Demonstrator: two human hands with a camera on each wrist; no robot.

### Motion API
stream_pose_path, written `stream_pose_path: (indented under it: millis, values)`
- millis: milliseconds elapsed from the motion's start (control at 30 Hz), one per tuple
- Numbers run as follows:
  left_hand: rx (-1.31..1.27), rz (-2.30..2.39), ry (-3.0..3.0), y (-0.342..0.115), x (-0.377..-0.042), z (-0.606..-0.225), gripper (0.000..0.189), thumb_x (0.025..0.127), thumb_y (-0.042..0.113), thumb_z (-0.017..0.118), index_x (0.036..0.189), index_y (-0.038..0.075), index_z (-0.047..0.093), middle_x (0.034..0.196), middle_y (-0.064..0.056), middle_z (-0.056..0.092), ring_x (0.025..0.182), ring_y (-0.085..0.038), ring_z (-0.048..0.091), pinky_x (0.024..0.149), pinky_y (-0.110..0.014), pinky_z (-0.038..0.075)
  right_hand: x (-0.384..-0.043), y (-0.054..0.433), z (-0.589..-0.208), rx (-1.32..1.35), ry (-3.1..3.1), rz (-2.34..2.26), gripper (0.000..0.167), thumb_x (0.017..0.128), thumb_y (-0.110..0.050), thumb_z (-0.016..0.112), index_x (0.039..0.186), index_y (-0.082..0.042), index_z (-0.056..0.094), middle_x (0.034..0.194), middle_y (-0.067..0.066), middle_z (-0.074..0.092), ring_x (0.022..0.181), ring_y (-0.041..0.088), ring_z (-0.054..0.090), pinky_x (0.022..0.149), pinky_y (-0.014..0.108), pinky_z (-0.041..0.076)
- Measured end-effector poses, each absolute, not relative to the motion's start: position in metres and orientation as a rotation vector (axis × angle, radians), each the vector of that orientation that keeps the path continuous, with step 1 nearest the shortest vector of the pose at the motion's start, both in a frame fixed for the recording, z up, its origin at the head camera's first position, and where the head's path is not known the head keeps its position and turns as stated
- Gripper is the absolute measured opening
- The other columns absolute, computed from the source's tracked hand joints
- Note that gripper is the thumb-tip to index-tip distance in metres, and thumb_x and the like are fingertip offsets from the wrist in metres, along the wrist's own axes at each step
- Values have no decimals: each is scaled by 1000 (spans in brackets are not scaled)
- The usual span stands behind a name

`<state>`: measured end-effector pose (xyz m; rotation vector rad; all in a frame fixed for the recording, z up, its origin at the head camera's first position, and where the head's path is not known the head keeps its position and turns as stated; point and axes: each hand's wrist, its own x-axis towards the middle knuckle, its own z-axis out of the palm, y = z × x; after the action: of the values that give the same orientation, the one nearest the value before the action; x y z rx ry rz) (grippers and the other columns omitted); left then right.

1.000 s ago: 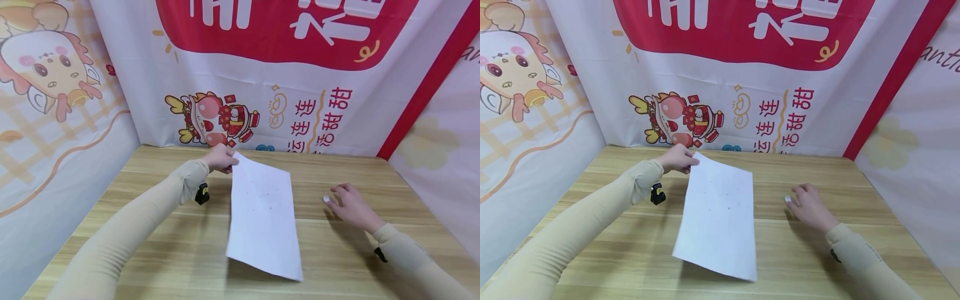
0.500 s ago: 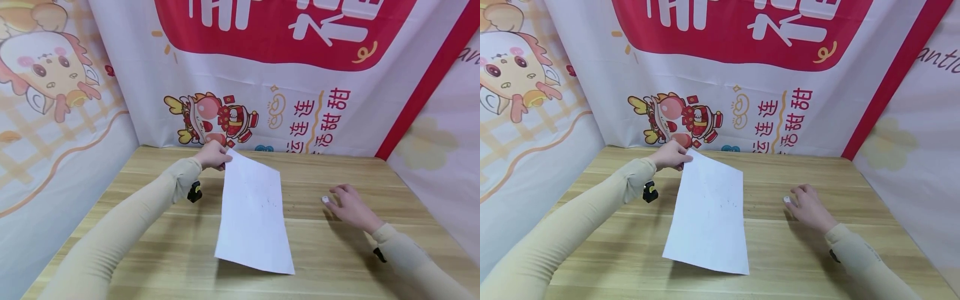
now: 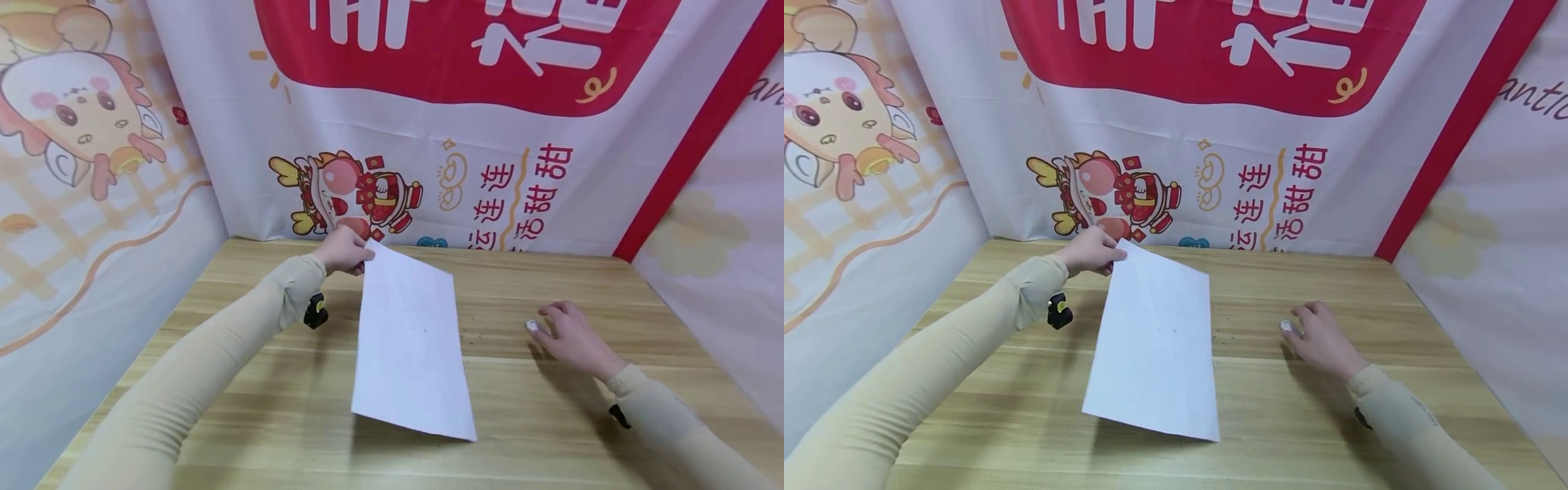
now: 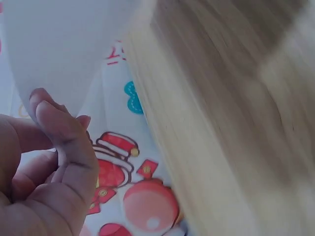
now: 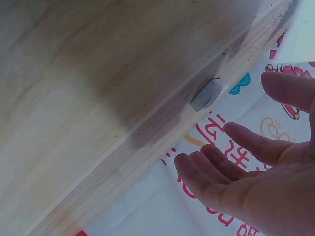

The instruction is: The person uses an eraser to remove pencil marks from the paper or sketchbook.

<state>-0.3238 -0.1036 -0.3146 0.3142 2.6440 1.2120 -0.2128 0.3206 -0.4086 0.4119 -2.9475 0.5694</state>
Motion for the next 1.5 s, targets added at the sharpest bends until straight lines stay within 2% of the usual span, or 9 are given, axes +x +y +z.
stream_pose_path:
  millis: [233, 433, 567, 800, 1067, 1200, 1233, 1400, 1500]
  values:
    - [337, 1204, 2684, -105, -327, -310, 32, 96, 11, 63, 66, 0, 66, 57, -6, 59, 52, -13, 58, 66, -35, 58, -214, 321, -411, 419, -2949, 570, 48, 93, -18, 67, 125, 15, 55, 126, 38, 45, 116, 51, 44, 93, 64, 38]
    - [363, 1155, 2709, -107, -331, -305, 31, 96, 12, 62, 68, 0, 68, 56, -6, 60, 52, -13, 59, 60, -29, 56, -214, 321, -412, 421, -2950, 582, 47, 94, -18, 67, 125, 16, 54, 126, 38, 45, 115, 51, 44, 93, 65, 38]
    - [340, 1180, 2699, -110, -331, -301, 31, 97, 14, 63, 70, -1, 69, 58, -6, 60, 53, -14, 58, 60, -27, 55, -214, 320, -411, 420, -2956, 578, 48, 94, -18, 67, 125, 16, 54, 126, 38, 45, 116, 51, 44, 93, 65, 38]
    - [340, 1127, 2764, -112, -328, -299, 26, 97, 14, 62, 80, -3, 73, 61, -8, 63, 57, -16, 62, 63, -29, 57, -214, 321, -410, 421, -2960, 582, 47, 93, -17, 67, 124, 17, 55, 126, 39, 45, 116, 52, 43, 93, 65, 38]
    - [331, 1119, 2781, -113, -331, -310, 33, 96, 11, 60, 68, -1, 69, 61, -9, 64, 55, -17, 61, 61, -32, 57, -214, 320, -411, 438, -2934, 563, 46, 93, -17, 67, 123, 17, 56, 124, 39, 46, 115, 51, 44, 94, 65, 38]
    - [310, 1159, 2765, -115, -334, -316, 32, 96, 10, 60, 68, -2, 70, 61, -9, 64, 56, -17, 62, 60, -29, 57, -213, 318, -410, 436, -2935, 569, 46, 93, -16, 67, 123, 17, 55, 124, 39, 46, 114, 51, 45, 93, 64, 39]
    - [336, 1116, 2802, -116, -334, -317, 34, 96, 9, 59, 66, -2, 70, 59, -9, 65, 55, -17, 62, 67, -31, 57, -213, 318, -410, 434, -2937, 573, 46, 93, -16, 67, 123, 16, 55, 124, 39, 46, 114, 50, 45, 92, 64, 39]
    - [349, 1100, 2815, -118, -333, -317, 34, 96, 8, 56, 67, -3, 71, 60, -9, 65, 55, -17, 62, 71, -35, 57, -213, 319, -410, 422, -2947, 577, 47, 93, -16, 68, 124, 16, 55, 125, 39, 45, 115, 50, 44, 93, 64, 39]
    - [291, 1207, 2725, -119, -334, -317, 30, 96, 9, 59, 71, -3, 71, 60, -9, 63, 56, -16, 60, 62, -30, 57, -213, 320, -411, 423, -2942, 564, 47, 92, -16, 68, 123, 16, 55, 125, 39, 46, 114, 50, 45, 92, 64, 39]
